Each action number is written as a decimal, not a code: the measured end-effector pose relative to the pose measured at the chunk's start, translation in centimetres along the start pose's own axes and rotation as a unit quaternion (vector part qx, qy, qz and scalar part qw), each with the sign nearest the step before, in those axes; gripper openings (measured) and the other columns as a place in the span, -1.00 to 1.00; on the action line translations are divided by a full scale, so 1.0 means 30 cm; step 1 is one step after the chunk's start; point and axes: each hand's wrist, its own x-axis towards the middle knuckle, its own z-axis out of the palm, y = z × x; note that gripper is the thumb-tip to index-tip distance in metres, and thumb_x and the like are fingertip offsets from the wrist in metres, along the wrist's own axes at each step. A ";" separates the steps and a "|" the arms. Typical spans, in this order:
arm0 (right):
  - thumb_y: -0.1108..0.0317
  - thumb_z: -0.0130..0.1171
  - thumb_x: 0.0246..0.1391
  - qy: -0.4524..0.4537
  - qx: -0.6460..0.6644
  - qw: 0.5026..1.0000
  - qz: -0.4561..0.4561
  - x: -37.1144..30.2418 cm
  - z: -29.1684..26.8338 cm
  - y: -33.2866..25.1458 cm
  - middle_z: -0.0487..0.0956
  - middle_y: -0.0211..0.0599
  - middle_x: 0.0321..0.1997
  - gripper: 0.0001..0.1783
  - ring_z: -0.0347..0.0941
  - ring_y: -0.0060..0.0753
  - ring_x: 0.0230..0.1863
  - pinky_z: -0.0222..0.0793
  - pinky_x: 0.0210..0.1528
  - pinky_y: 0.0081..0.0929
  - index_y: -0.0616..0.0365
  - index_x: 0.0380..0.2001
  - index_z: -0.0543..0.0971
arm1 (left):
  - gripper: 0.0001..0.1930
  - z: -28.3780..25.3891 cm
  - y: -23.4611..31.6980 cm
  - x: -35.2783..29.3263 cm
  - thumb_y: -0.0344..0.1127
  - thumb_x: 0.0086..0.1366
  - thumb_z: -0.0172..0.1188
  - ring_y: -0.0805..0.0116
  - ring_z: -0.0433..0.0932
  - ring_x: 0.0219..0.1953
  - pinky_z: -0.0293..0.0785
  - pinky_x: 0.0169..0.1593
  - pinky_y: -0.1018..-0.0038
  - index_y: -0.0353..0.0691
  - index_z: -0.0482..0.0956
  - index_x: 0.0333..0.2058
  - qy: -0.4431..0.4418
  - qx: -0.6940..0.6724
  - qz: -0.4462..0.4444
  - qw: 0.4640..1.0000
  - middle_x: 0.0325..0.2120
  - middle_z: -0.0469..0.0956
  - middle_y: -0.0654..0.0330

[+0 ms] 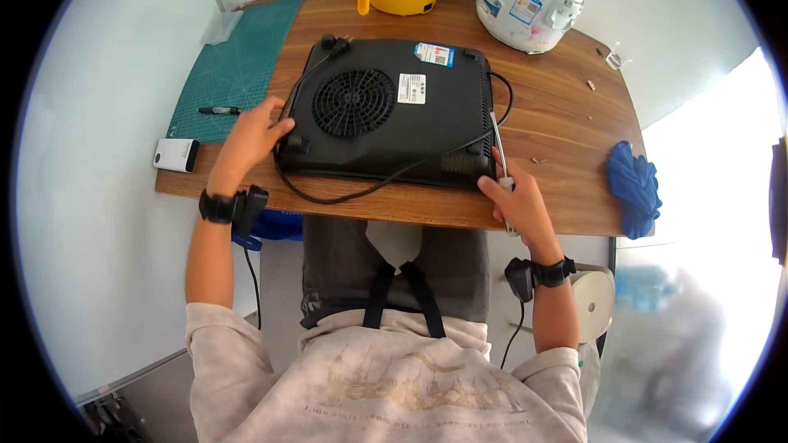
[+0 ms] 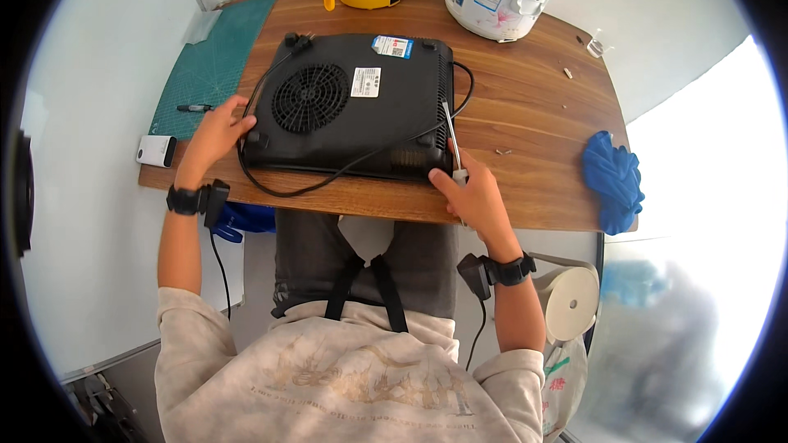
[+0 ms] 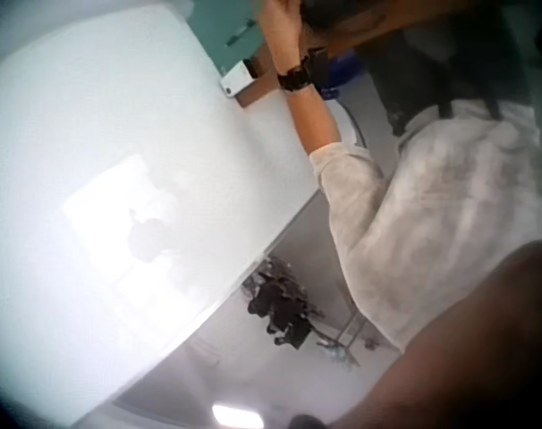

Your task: The person uses a screwdriver to remove screws from the underside of a black portable induction cooktop. They flip the unit over, lift off the top cover, and then use the screwdriver to loosen screws securing the internal fan assembly.

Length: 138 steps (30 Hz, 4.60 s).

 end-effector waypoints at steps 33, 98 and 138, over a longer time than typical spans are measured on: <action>0.34 0.21 0.22 0.021 -0.241 0.961 -0.136 0.534 -0.010 -0.163 0.67 -0.11 -0.37 -0.46 0.58 -0.27 -0.61 0.51 -0.48 -0.31 0.01 0.28 0.48 | -0.72 0.219 0.182 -0.244 -0.18 0.23 0.40 0.16 0.58 -0.43 0.49 -0.39 0.26 -0.16 0.49 -0.30 0.030 0.107 0.257 0.960 -0.47 0.56 0.19; 0.12 0.39 0.18 -0.093 -0.162 0.982 -0.016 0.182 -0.028 -0.109 0.50 -0.22 -0.64 -0.60 0.41 -0.33 -0.70 0.34 -0.58 -0.35 0.23 -0.10 0.65 | -0.22 0.191 0.106 -0.093 0.28 0.35 0.17 -0.14 0.46 0.28 0.44 0.27 0.16 -0.20 0.41 0.32 0.108 0.102 0.110 0.983 0.30 0.40 -0.16; 0.60 0.48 -0.23 0.172 -0.169 0.938 -0.249 -0.353 -0.162 -0.087 0.74 -0.20 -0.26 -0.72 0.69 -0.32 -0.26 0.55 -0.19 -0.53 0.28 -0.36 0.65 | -0.36 0.470 0.419 -0.126 0.02 0.09 0.46 0.16 0.29 0.39 0.20 0.40 0.06 -0.09 0.47 0.10 0.059 0.105 0.469 0.875 0.30 0.41 0.29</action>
